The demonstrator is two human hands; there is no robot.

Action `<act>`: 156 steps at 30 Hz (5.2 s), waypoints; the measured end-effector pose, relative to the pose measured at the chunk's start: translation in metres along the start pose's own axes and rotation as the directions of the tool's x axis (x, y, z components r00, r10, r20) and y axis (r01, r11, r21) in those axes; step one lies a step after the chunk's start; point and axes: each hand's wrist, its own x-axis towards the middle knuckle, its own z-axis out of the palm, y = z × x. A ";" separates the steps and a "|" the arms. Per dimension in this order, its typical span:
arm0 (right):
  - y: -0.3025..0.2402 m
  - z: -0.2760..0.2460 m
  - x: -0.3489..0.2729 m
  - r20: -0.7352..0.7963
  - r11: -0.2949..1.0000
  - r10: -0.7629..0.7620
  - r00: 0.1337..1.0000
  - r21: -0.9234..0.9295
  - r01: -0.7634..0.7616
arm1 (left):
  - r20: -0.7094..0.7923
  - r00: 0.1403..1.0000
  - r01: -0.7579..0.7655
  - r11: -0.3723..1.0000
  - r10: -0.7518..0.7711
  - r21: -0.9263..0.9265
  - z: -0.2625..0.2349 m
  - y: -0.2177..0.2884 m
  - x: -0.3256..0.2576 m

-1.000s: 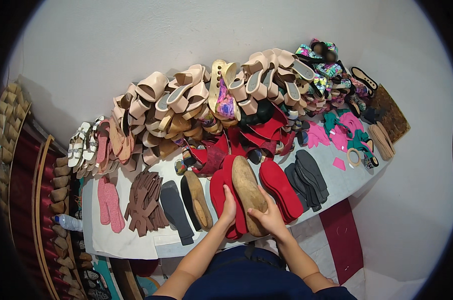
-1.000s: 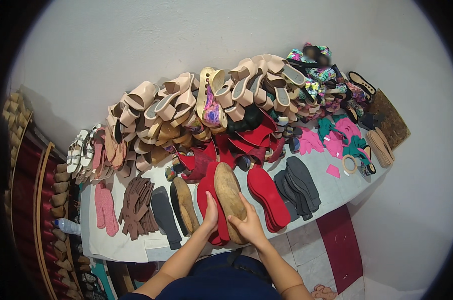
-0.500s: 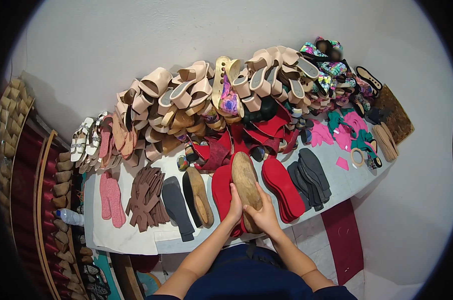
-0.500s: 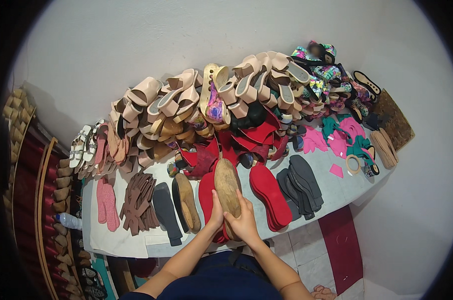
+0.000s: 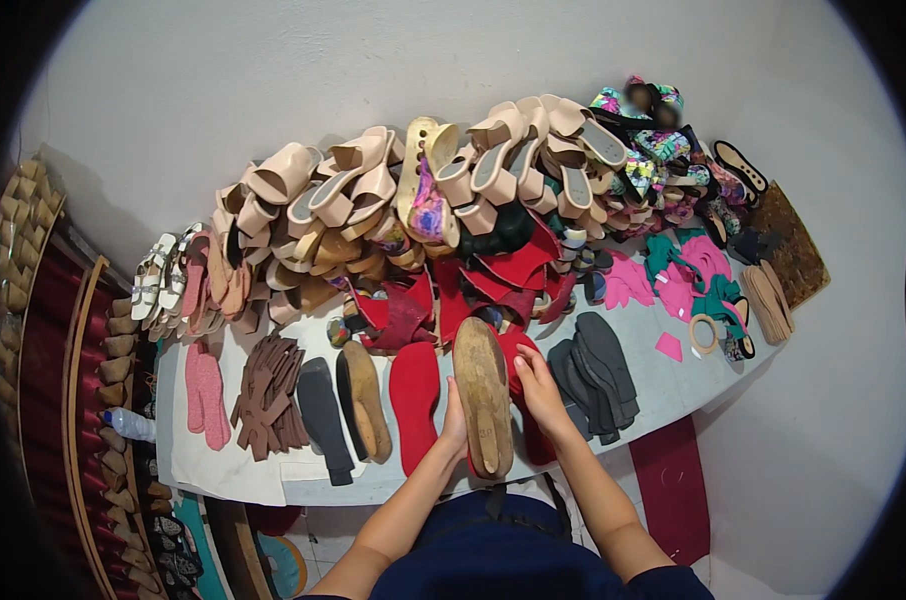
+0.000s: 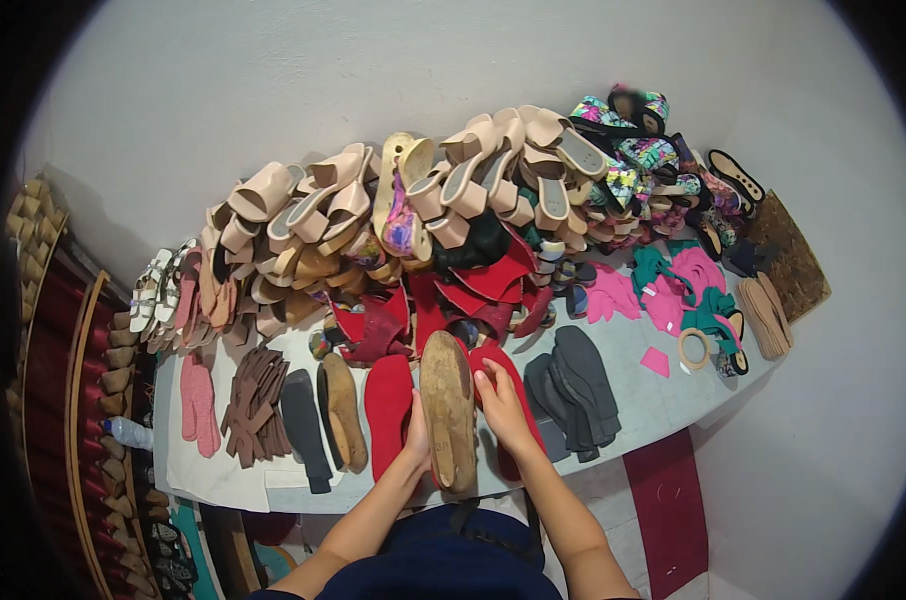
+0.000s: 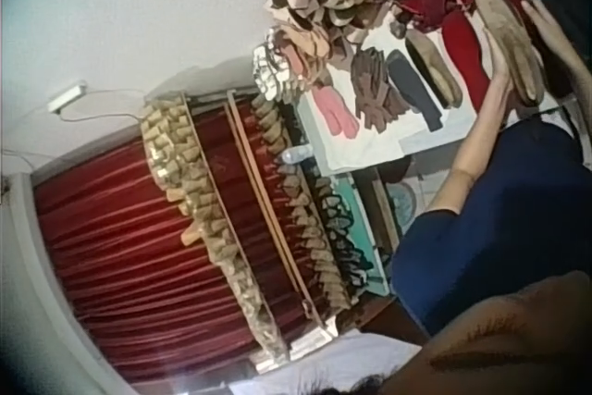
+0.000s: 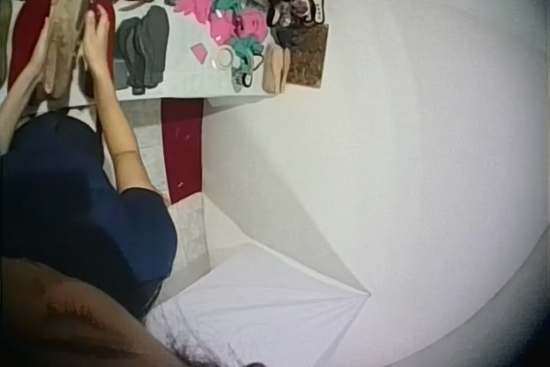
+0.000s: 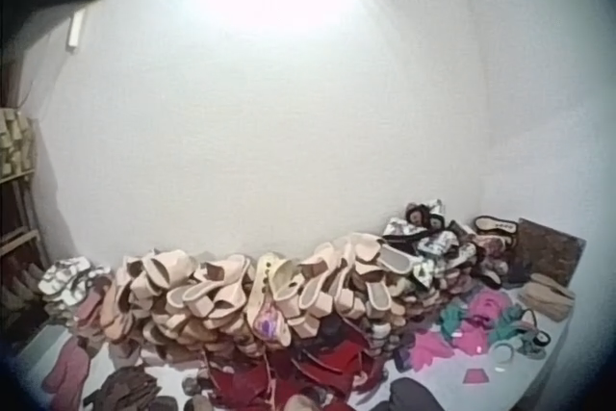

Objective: Manually assembling shoe components by fitting an upper onto a wooden last and attaching it to a sole.

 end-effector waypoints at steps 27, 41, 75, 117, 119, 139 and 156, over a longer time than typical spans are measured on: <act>0.074 -0.082 0.085 -0.031 0.990 0.131 0.991 0.065 -0.129 | -0.240 0.970 -0.049 0.998 0.040 -0.030 0.043 -0.055 0.044; 0.072 -0.139 0.159 -0.030 0.907 0.236 0.971 0.364 -0.210 | -0.301 0.951 -0.084 0.996 0.075 -0.018 0.064 -0.064 0.053; 0.097 -0.199 0.037 -0.002 0.926 0.364 0.931 -0.105 -0.362 | -0.253 0.964 -0.082 0.996 0.086 0.025 0.079 -0.069 0.046; -0.047 -0.148 0.089 0.742 0.823 -0.200 0.640 -0.227 0.521 | -0.178 0.984 0.034 0.981 0.001 0.193 0.104 -0.102 0.044; -0.046 -0.149 0.091 0.736 0.824 -0.214 0.643 -0.217 0.524 | -0.184 0.983 0.025 0.980 0.012 0.199 0.097 -0.104 0.048; -0.014 -0.173 0.097 0.370 0.902 -0.315 0.874 -0.168 0.397 | -0.226 0.972 -0.028 0.986 0.065 0.164 0.083 -0.108 0.058; -0.041 -0.160 0.067 0.555 0.684 -0.415 0.721 -0.332 0.649 | -0.200 0.980 0.019 0.987 0.014 0.161 0.089 -0.109 0.058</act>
